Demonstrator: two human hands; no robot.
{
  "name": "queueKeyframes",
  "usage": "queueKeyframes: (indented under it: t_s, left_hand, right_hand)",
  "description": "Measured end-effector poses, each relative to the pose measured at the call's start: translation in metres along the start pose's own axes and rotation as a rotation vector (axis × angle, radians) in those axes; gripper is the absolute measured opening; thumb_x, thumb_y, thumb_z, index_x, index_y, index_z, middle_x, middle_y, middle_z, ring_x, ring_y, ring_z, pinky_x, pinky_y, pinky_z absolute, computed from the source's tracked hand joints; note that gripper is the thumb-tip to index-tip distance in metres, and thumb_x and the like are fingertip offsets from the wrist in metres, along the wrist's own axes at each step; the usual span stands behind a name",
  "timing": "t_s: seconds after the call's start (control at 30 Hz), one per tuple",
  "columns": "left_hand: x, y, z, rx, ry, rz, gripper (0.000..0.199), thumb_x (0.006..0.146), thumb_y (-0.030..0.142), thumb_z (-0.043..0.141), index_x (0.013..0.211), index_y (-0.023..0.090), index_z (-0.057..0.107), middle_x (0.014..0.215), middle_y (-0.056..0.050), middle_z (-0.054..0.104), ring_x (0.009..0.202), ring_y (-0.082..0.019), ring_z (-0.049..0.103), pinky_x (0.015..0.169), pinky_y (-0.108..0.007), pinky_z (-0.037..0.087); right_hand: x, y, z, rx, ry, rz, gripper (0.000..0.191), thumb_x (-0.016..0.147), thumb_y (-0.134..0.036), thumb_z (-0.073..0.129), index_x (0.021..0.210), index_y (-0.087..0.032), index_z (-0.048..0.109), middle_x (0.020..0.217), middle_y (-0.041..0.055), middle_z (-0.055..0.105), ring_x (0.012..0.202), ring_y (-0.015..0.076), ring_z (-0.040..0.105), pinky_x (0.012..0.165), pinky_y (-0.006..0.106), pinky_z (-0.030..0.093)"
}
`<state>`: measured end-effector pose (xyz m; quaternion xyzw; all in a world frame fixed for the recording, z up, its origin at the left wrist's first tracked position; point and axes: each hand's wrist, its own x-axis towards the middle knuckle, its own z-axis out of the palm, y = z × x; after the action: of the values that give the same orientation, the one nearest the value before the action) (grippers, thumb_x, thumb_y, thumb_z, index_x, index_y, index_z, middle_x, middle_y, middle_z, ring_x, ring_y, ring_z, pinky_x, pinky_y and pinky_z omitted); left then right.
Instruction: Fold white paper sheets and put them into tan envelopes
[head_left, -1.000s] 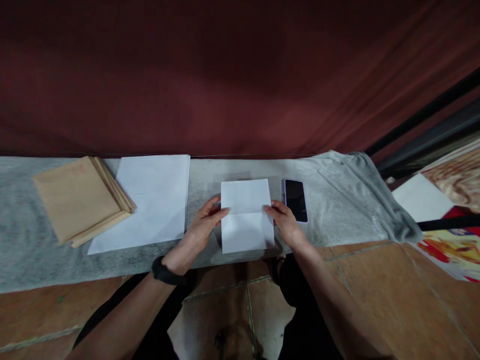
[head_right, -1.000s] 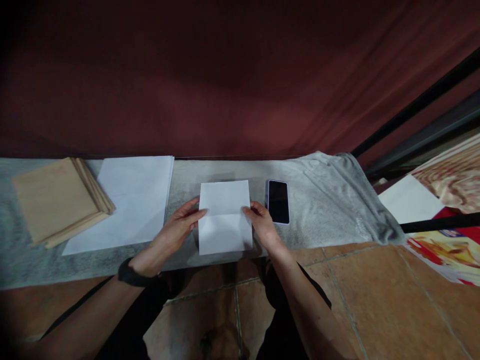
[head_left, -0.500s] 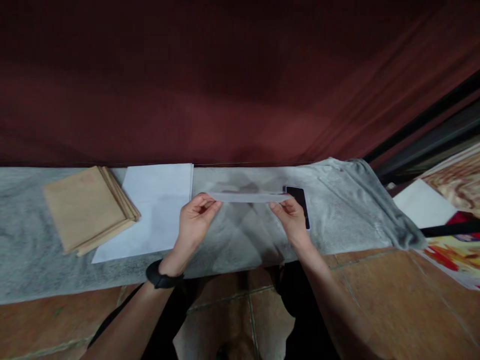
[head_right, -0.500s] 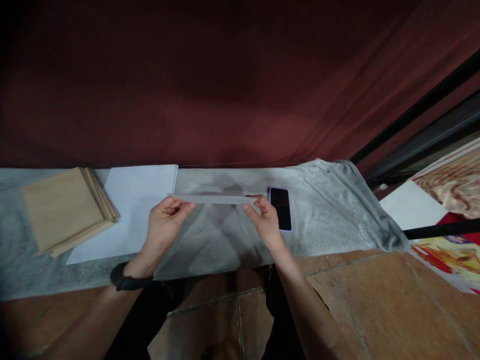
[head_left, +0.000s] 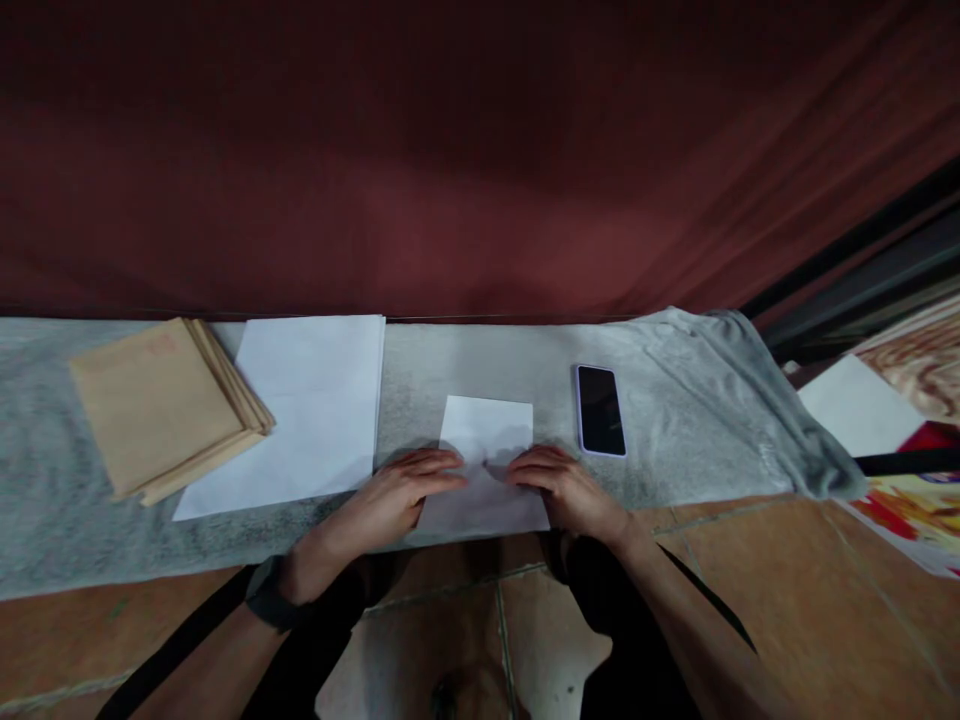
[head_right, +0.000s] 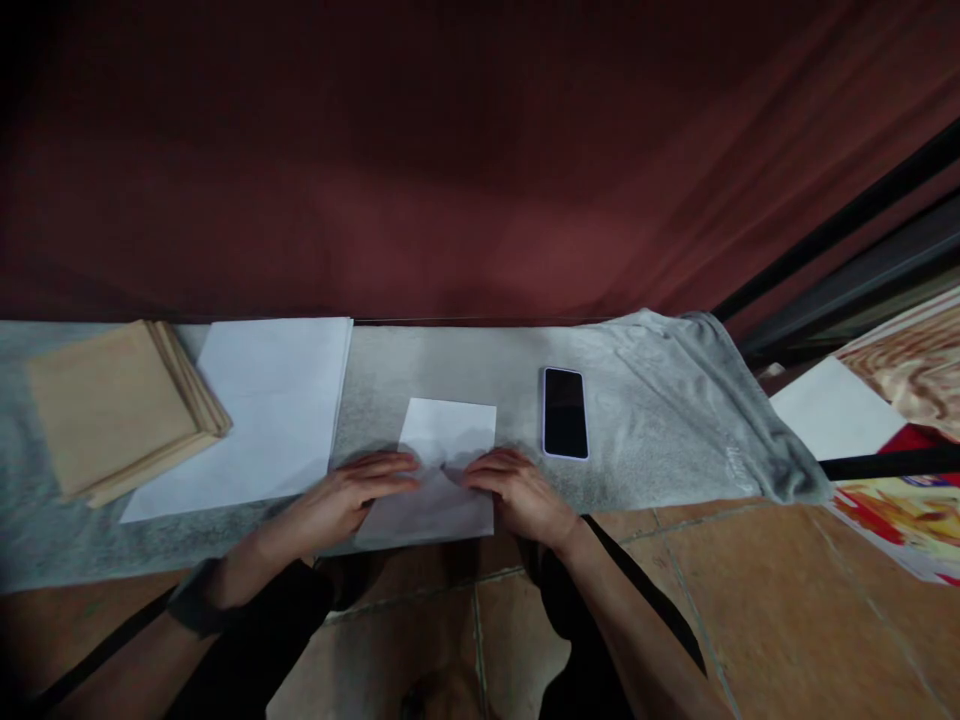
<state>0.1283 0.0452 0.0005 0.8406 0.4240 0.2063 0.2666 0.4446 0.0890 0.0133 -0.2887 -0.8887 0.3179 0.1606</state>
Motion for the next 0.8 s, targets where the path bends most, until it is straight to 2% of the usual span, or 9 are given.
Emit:
queueKeyframes:
  t_s: [0.1,0.17,0.23,0.3,0.37,0.43,0.57,0.8]
  left_hand:
    - [-0.003,0.001,-0.003,-0.052,-0.049,-0.018,0.06,0.079,-0.003,0.051,0.119,0.032,0.077,0.137,-0.001,0.071,0.129,-0.019,0.065,0.114,-0.038,0.049]
    - [-0.001,0.003,-0.005,-0.139,-0.012,-0.089,0.044,0.086,0.008,0.057,0.117,0.029,0.078,0.129,-0.003,0.076,0.121,-0.021,0.07,0.109,-0.037,0.053]
    - [0.005,0.004,-0.004,-0.244,0.056,-0.223,0.03,0.092,0.024,0.06,0.116,0.026,0.078,0.119,-0.004,0.079,0.109,-0.023,0.074,0.1,-0.037,0.057]
    - [0.014,0.003,0.0,-0.348,0.134,-0.367,0.029,0.095,0.037,0.059,0.112,0.023,0.077,0.11,-0.005,0.081,0.098,-0.024,0.075,0.089,-0.037,0.06]
    - [0.022,0.0,0.007,-0.443,0.211,-0.457,0.03,0.093,0.041,0.06,0.107,0.02,0.076,0.104,-0.005,0.081,0.092,-0.024,0.075,0.084,-0.036,0.059]
    - [0.03,-0.005,0.013,-0.513,0.278,-0.497,0.028,0.091,0.039,0.061,0.105,0.019,0.074,0.1,-0.006,0.08,0.09,-0.023,0.074,0.082,-0.036,0.058]
    - [0.041,-0.009,0.022,-0.446,0.349,-0.573,0.03,0.087,0.031,0.062,0.113,0.02,0.07,0.084,-0.002,0.076,0.076,-0.019,0.069,0.07,-0.029,0.053]
    - [0.051,0.0,0.026,-0.259,0.401,-0.658,0.058,0.088,0.023,0.065,0.145,0.02,0.057,0.07,0.005,0.062,0.062,-0.015,0.058,0.062,-0.027,0.044]
  right_hand:
    - [-0.005,-0.003,-0.003,-0.034,-0.058,0.004,0.051,0.084,0.001,0.061,0.125,-0.027,0.073,0.134,0.0043,0.072,0.126,0.0212,0.065,0.111,0.041,0.046]
    - [-0.005,-0.003,-0.004,0.008,-0.043,0.043,0.042,0.09,-0.007,0.063,0.125,-0.027,0.073,0.134,0.0045,0.073,0.127,0.0221,0.065,0.112,0.042,0.046]
    - [-0.002,-0.001,-0.002,0.081,0.023,0.156,0.03,0.098,-0.02,0.06,0.123,-0.027,0.074,0.131,0.0045,0.075,0.123,0.023,0.068,0.109,0.041,0.05]
    - [0.002,0.003,0.003,0.141,0.121,0.324,0.027,0.102,-0.03,0.056,0.119,-0.026,0.076,0.12,0.0054,0.079,0.113,0.0241,0.073,0.1,0.039,0.056]
    - [0.007,0.007,0.009,0.172,0.21,0.467,0.026,0.101,-0.033,0.056,0.114,-0.023,0.077,0.106,0.0065,0.081,0.098,0.025,0.077,0.088,0.037,0.059]
    - [0.01,0.01,0.014,0.174,0.264,0.537,0.025,0.099,-0.033,0.057,0.111,-0.022,0.075,0.096,0.0057,0.081,0.087,0.0239,0.077,0.079,0.035,0.059]
    - [0.016,0.012,0.019,0.081,0.296,0.595,0.022,0.098,-0.029,0.059,0.117,-0.023,0.069,0.096,0.0041,0.079,0.085,0.0223,0.075,0.073,0.031,0.057]
    - [0.03,0.008,0.02,-0.15,0.327,0.682,0.044,0.096,-0.025,0.062,0.139,-0.021,0.055,0.096,0.0039,0.077,0.086,0.0237,0.075,0.079,0.033,0.056]
